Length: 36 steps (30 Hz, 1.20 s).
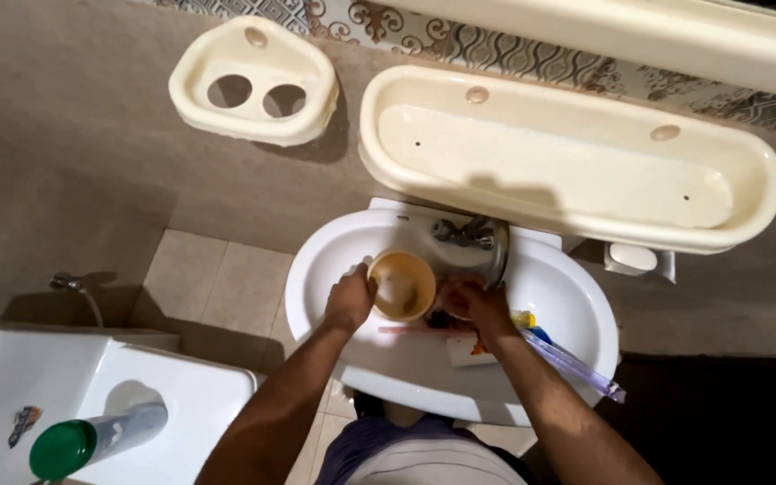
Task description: Cleaning hairbrushes and combs in a bathroom sink and rinsing the area.
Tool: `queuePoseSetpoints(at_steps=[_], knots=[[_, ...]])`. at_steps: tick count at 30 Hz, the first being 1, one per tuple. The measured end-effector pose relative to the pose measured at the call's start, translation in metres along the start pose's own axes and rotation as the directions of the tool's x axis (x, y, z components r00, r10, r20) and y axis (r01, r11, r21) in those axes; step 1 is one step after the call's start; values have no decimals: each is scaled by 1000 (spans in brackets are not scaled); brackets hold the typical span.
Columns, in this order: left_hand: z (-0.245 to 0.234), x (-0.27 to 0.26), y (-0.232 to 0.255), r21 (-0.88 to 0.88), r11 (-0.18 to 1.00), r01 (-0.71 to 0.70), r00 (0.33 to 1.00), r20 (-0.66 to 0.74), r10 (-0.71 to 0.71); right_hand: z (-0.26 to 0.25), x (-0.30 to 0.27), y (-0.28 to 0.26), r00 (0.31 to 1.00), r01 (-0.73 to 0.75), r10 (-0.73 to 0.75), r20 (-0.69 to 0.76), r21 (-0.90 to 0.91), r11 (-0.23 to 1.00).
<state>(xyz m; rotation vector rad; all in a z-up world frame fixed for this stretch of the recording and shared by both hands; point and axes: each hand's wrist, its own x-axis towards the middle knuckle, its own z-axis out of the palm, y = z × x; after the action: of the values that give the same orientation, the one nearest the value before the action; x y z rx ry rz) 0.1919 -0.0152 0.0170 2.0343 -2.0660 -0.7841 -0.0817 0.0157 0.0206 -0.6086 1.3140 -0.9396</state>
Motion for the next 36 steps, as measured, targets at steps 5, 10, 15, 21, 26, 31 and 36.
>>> queuePoseSetpoints(at_steps=[5,10,15,21,26,31,36], knots=[[-27,-30,11,-224,975,13,1000,30,-7,-41,40,12,764,303,-623,-168,-760,576],[-57,-60,27,-360,933,-32,998,-53,14,-36,34,-48,799,277,-601,-19,-875,397],[-84,-74,51,-496,867,-36,988,-150,-44,-71,98,-28,800,368,-582,144,-884,288],[-128,-82,64,-574,804,-155,935,-347,-67,-160,230,75,841,399,-518,159,-827,395],[-167,-91,57,-693,669,-271,922,-386,-27,-117,128,23,856,279,-513,70,-897,343],[-220,-101,70,-773,548,-319,935,-351,49,-52,-8,-42,829,260,-559,-24,-868,423],[-274,-119,101,-794,552,-255,949,-314,-13,0,-118,-129,630,474,-770,98,-834,282]])
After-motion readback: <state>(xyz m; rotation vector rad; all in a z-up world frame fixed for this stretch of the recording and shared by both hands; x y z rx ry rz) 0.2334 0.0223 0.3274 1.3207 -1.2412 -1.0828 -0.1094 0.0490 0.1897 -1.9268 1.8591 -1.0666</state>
